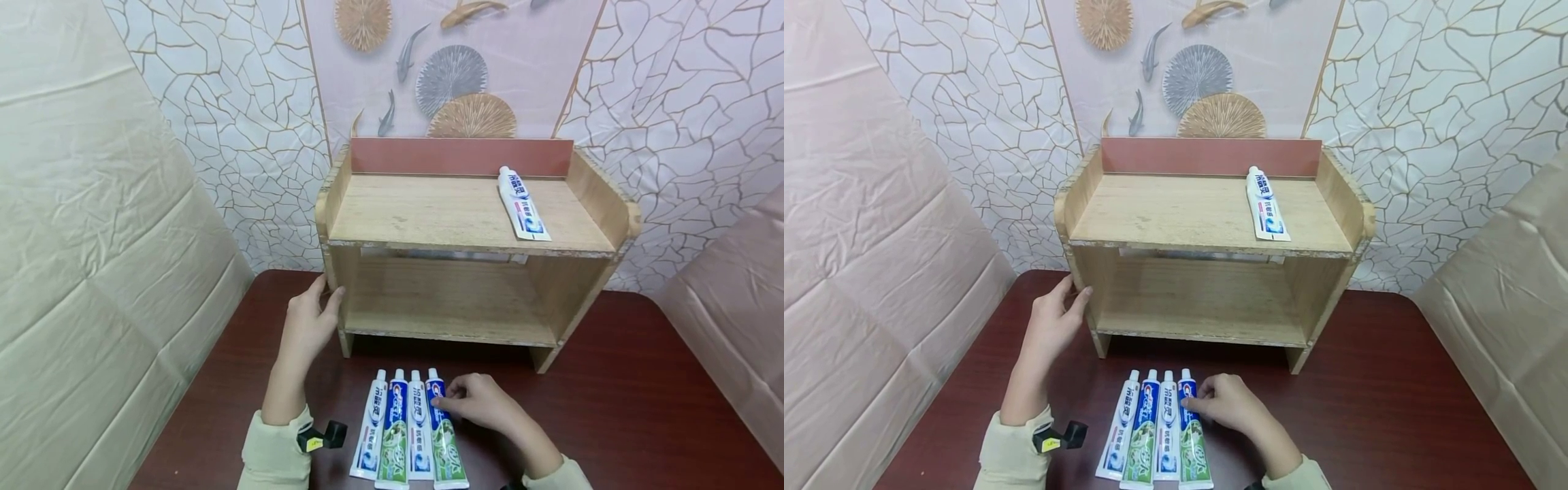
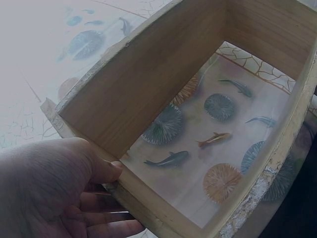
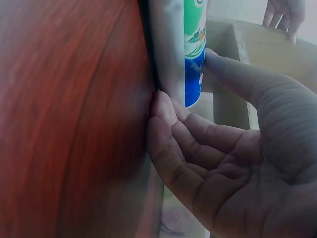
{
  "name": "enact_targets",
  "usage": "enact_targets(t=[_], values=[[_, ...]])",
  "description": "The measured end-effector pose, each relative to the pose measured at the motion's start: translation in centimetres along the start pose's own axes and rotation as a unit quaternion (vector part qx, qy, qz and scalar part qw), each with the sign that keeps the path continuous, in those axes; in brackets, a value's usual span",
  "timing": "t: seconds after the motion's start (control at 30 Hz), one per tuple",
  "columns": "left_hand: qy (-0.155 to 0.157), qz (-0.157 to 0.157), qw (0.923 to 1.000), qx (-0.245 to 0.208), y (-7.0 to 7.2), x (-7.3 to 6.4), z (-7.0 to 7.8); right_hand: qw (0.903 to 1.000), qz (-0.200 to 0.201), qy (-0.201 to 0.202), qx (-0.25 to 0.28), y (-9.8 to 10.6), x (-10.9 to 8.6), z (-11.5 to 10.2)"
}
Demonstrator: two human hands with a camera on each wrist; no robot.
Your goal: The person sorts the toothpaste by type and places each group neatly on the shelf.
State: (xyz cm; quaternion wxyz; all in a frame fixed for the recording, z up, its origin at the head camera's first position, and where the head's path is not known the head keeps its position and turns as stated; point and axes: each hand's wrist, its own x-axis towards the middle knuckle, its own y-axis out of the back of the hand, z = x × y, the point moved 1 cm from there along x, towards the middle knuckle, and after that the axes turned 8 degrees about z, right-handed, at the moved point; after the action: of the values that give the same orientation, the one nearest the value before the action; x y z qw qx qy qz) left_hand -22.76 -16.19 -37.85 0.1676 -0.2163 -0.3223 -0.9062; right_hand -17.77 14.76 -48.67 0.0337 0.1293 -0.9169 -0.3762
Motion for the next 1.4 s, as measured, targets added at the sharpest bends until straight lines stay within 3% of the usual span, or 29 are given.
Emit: enact_targets(t=[0.27, 0.8, 1.1, 1.4], values=[[-0.001, 0.001, 1.0000, 0.001, 0.0, 0.0, 0.1, 0.9999, -0.006, -0.002, -0.010, -0.3, -0.4, -0.4], [-0.005, 0.003, 1.0000, 0.001, 0.0, -0.1, 0.0, 0.9991, 0.013, 0.007, -0.039, -0.8, -0.7, -0.8], [-0.004, 0.003, 1.0000, 0.003, -0.1, 0.0, -0.1, 0.9985, 0.028, -0.008, -0.047, -1.4, -0.6, -0.9], [-0.002, 0.002, 1.0000, 0.005, -0.1, -0.1, 0.0, 0.9980, 0.019, -0.005, -0.060, -1.6, -0.7, -0.9]])
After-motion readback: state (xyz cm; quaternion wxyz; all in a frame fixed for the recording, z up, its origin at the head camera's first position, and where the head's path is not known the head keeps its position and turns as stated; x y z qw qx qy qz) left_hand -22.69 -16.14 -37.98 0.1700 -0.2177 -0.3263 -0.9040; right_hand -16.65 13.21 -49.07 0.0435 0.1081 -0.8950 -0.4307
